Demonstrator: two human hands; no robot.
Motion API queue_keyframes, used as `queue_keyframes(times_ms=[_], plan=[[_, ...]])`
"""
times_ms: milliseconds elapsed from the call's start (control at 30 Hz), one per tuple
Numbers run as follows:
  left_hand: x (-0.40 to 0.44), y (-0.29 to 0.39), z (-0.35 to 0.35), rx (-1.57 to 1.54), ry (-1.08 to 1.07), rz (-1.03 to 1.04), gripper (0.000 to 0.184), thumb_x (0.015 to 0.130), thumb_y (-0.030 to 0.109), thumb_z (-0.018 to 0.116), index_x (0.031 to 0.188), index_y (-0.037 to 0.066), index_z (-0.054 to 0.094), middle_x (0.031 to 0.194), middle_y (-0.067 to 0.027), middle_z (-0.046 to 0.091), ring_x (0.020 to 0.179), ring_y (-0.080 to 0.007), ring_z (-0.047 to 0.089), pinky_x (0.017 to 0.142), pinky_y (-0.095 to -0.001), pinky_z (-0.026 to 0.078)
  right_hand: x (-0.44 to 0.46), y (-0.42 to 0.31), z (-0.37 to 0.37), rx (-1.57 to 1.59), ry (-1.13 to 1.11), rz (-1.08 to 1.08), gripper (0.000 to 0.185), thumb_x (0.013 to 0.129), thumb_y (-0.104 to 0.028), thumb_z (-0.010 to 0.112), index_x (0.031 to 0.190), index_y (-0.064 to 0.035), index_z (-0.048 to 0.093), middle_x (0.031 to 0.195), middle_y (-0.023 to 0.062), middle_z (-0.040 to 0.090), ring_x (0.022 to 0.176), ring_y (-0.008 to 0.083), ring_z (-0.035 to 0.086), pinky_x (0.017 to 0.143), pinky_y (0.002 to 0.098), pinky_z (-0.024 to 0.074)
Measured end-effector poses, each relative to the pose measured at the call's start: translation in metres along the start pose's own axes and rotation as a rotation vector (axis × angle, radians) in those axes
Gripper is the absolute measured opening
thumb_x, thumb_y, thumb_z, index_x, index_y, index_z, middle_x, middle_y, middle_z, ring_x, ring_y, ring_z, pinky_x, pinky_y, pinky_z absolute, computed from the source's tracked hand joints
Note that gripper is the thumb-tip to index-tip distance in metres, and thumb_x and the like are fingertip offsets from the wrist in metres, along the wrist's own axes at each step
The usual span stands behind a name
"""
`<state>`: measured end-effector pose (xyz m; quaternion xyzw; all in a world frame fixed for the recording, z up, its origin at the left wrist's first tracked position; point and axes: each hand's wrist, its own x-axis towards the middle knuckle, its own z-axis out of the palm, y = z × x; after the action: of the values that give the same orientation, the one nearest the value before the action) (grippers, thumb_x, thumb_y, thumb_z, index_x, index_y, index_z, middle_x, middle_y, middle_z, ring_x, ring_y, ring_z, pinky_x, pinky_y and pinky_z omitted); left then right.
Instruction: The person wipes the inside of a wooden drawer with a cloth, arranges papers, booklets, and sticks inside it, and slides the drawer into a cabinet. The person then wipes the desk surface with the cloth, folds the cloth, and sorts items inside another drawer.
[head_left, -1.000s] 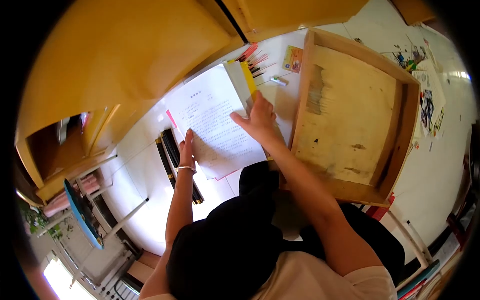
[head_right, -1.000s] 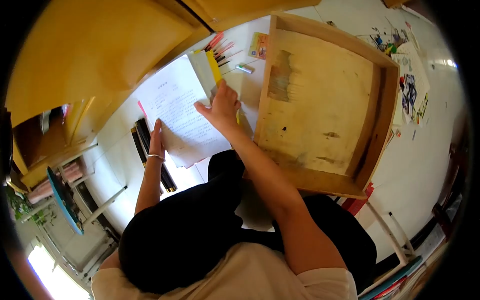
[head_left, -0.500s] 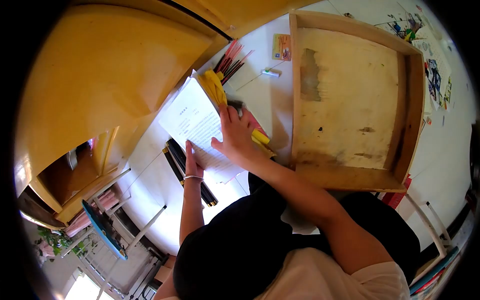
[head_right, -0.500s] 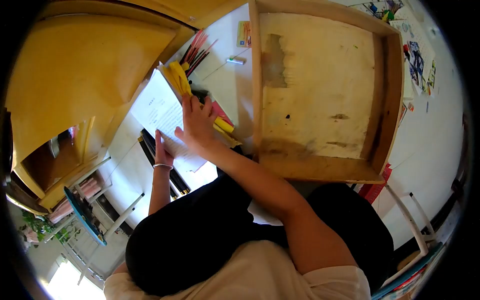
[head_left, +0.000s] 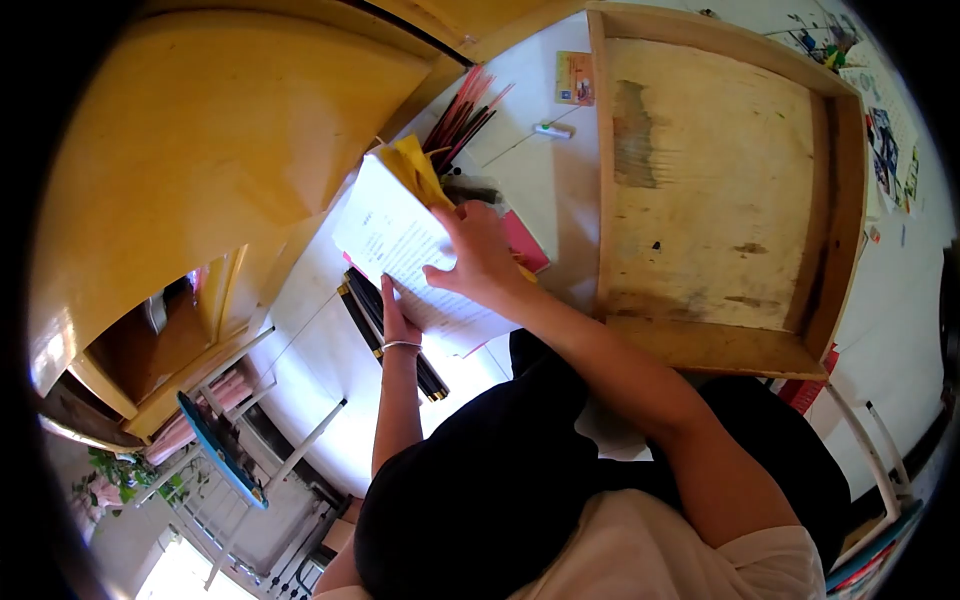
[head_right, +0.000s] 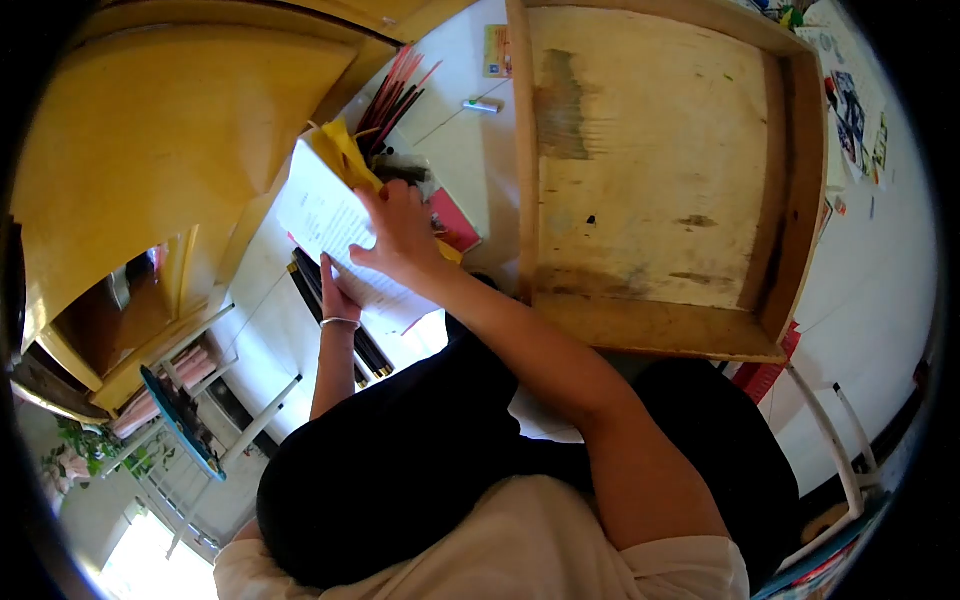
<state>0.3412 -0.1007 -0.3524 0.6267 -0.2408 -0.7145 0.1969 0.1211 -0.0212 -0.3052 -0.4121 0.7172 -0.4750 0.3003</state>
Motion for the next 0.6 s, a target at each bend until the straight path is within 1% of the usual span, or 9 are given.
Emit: queue_keyframes(times_ms=[67,133,267,333,367,467,500,567,600], plan=[[-0.001,0.001,0.002,0.011,0.012,-0.002,0.069,0.084,0.058,0.05,0.13,0.007,0.043,0.128,-0.0084,0.051,0.116,-0.0233,0.047,0.101,-0.0338,0.034,0.002,0.018,0.014,0.051,0.099,0.031,0.073,0.059,-0.028,0.077,0.121,-0.0089,0.045,0.101,0.0197,0.045,0.092,0.0349,0.045,0.08,0.0408,0.039],[-0.002,0.001,0.003,-0.008,0.019,-0.036,0.069,0.084,0.058,0.05,0.129,0.007,0.044,0.126,-0.0082,0.052,0.115,-0.0228,0.048,0.1,-0.0337,0.035,0.004,0.027,0.013,0.047,0.08,0.039,0.076,0.059,-0.029,0.078,0.123,-0.0099,0.043,0.103,0.0209,0.044,0.094,0.0366,0.045,0.081,0.0414,0.0393],[-0.004,0.001,0.006,0.047,0.033,-0.008,0.076,0.082,0.062,0.048,0.13,0.003,0.043,0.126,-0.0087,0.052,0.116,-0.0233,0.049,0.101,-0.0351,0.036,0.015,0.035,0.002,0.072,-0.089,0.126,0.085,0.06,-0.029,0.079,0.129,-0.0089,0.033,0.107,0.0234,0.047,0.098,0.0395,0.048,0.084,0.0423,0.0407],[-0.001,-0.001,0.002,-0.019,0.068,-0.015,0.069,0.084,0.057,0.051,0.129,0.006,0.044,0.125,-0.0089,0.052,0.115,-0.0232,0.048,0.1,-0.0332,0.035,0.022,0.041,-0.005,0.185,-0.152,0.167,0.087,0.06,-0.026,0.079,0.13,-0.0073,0.031,0.113,0.0239,0.048,0.104,0.0381,0.049,0.091,0.0401,0.0402],[0.0,-0.002,0.001,-0.035,0.052,-0.007,0.07,0.083,0.057,0.051,0.13,0.006,0.042,0.125,-0.0096,0.051,0.115,-0.0238,0.048,0.099,-0.0339,0.036,0.025,0.044,-0.01,0.221,-0.202,0.204,0.09,0.06,-0.024,0.079,0.131,-0.0064,0.029,0.119,0.0238,0.047,0.111,0.0363,0.047,0.096,0.0378,0.0383],[-0.011,0.002,0.01,-0.066,0.061,0.003,0.073,0.082,0.059,0.052,0.132,0.008,0.039,0.125,-0.0116,0.05,0.115,-0.0244,0.048,0.097,-0.0359,0.039,0.03,0.057,-0.009,0.249,-0.249,0.166,0.099,0.061,-0.024,0.078,0.139,-0.0069,0.019,0.117,0.023,0.048,0.11,0.0398,0.047,0.095,0.0383,0.0386],[-0.009,-0.003,0.01,-0.015,0.135,0.078,0.071,0.081,0.06,0.051,0.129,0.008,0.043,0.121,-0.0101,0.054,0.11,-0.0246,0.052,0.096,-0.0359,0.04,0.03,0.051,-0.013,0.253,-0.269,0.151,0.099,0.061,-0.024,0.078,0.139,-0.0069,0.019,0.117,0.023,0.048,0.11,0.0398,0.047,0.095,0.0383,0.0386],[-0.006,-0.005,0.009,0.026,0.224,0.138,0.072,0.081,0.059,0.052,0.13,0.007,0.042,0.126,-0.0107,0.05,0.114,-0.024,0.048,0.098,-0.0357,0.037,0.031,0.031,-0.022,0.183,-0.296,0.268,0.097,0.063,-0.02,0.075,0.141,-0.0091,0.018,0.119,0.0231,0.046,0.112,0.0416,0.044,0.096,0.0405,0.0363],[-0.003,-0.007,0.007,0.029,0.259,0.161,0.073,0.082,0.059,0.052,0.131,0.007,0.041,0.128,-0.0108,0.048,0.116,-0.0238,0.046,0.099,-0.0359,0.036,0.026,0.024,-0.018,0.184,-0.312,0.253,0.097,0.063,-0.02,0.075,0.141,-0.0091,0.018,0.119,0.0231,0.046,0.112,0.0416,0.044,0.096,0.0405,0.0363]])
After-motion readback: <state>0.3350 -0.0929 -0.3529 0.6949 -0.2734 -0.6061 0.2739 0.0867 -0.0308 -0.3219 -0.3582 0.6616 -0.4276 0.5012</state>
